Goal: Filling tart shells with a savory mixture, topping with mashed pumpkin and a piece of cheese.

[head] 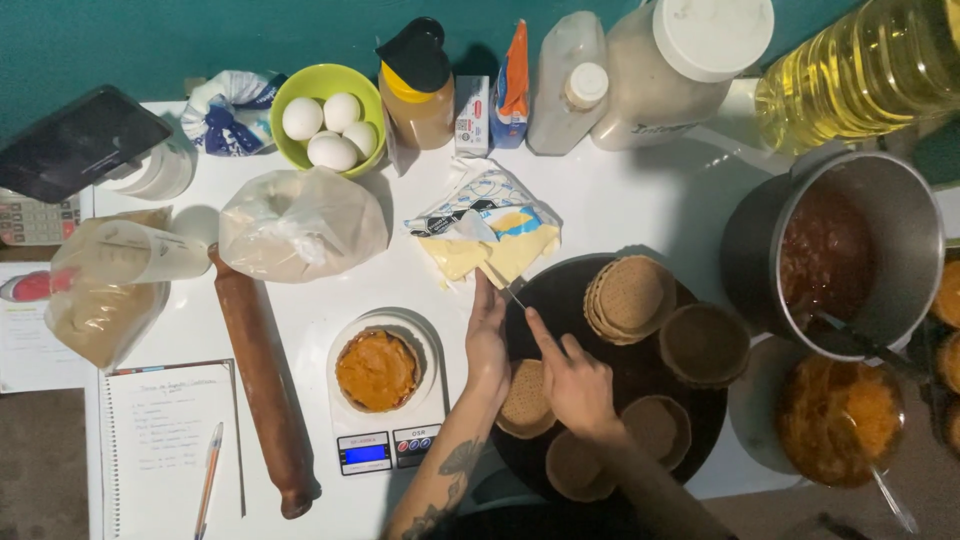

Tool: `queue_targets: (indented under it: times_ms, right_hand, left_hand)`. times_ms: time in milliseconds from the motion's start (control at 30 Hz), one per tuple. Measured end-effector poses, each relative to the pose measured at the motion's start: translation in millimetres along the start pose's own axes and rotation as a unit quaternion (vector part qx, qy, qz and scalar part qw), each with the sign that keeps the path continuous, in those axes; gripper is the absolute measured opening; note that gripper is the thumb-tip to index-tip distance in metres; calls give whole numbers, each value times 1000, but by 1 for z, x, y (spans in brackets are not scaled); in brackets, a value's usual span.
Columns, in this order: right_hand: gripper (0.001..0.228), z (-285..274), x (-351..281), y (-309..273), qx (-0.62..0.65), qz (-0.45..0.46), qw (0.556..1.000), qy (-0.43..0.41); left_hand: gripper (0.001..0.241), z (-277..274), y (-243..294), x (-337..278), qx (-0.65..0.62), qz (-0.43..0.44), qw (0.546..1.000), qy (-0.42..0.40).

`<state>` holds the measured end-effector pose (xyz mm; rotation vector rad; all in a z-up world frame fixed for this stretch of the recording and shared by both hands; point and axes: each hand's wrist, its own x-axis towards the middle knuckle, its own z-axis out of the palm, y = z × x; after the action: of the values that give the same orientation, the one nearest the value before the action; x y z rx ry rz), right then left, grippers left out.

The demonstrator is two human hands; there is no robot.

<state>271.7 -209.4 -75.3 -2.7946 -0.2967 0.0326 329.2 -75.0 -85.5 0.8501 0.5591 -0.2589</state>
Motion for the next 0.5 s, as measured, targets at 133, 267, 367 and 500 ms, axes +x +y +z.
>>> queue_targets:
  times_ms: [133,267,367,500]
  right_hand:
    - [73,2,0,3,-8,-4,1000,-6]
    - [75,2,0,4,-21,-18,1000,-2]
    - [75,2,-2,4,-21,-25,999,12]
    - [73,4,-2,1,-11,-32,999,32]
  left_hand:
    - [64,-2,-3,1,-1,-6,1000,4]
    - [63,-7,-9,4,-26,-3,1000,3]
    - [63,-5,-8,4,-23,-4,1000,4]
    - [62,-3,-7,3,-17,-1,1000,5]
